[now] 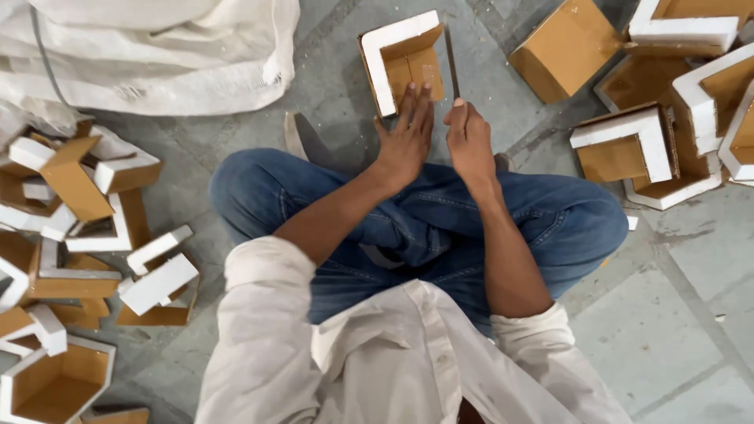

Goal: The person sits cross-legged on the floor among piles of foam-lined cardboard corner pieces. They pick up a piece, cut through it with a knife, tear the cut pieces apart, and toss them onto a pile, repeating this with more pieces.

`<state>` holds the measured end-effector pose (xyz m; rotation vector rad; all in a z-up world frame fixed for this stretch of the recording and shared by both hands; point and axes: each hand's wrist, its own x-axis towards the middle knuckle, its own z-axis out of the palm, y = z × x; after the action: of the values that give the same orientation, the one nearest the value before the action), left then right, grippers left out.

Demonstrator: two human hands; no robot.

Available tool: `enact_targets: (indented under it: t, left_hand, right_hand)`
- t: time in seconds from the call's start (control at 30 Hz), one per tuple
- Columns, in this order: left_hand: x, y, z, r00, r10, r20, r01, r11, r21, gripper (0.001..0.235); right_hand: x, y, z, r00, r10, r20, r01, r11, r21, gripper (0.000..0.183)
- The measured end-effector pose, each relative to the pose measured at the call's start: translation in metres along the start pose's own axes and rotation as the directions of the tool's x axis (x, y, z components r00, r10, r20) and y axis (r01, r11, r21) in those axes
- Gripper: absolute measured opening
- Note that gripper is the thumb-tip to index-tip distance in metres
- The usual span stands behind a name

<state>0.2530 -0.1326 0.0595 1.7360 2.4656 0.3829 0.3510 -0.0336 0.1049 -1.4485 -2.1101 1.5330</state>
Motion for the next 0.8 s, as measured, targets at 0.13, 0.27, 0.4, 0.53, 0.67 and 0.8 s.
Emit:
enact_targets:
  t: [0.13,0.27,0.4,0.53,0.67,0.8]
  left_hand:
    - [-0.016,-0.002,-0.036,0.966,-0.012,0.257,0.057,0.984,-0.17,0.043]
    - [-0.002,-0.028,-0.091,0.878,-0.248,0.409,0.4,0.85,-0.342,0.015]
    - [0.031,-0.072,-0.069,0.858,-0.48,-0.182,0.318,0.775,-0.546,0.032]
    - [0.065,-0.087,-0.021,0.815,-0.517,-0.264,0.318,0.778,-0.542,0.061]
    - [0.071,-0.092,0.03,0.808,-0.535,-0.248,0.305,0.739,-0.601,0.073]
    - [0.069,-0.085,0.043,0.802,-0.557,-0.216,0.27,0.66,-0.701,0.064]
  right_hand:
    - [0.004,0.004,0.008,0.957,-0.288,-0.041,0.278,0.948,-0.157,0.049]
    - [0.001,-0.002,0.015,0.974,-0.226,-0.012,0.22,0.956,-0.195,0.046]
    - [0.007,-0.008,0.031,0.969,-0.247,0.014,0.244,0.949,-0.202,0.045]
    - [0.015,-0.014,0.047,0.962,-0.272,0.021,0.269,0.932,-0.243,0.044]
    - [0.018,-0.02,0.048,0.978,-0.208,0.024,0.207,0.947,-0.245,0.047]
    - [0.019,-0.019,0.051,0.981,-0.19,0.03,0.192,0.953,-0.236,0.045]
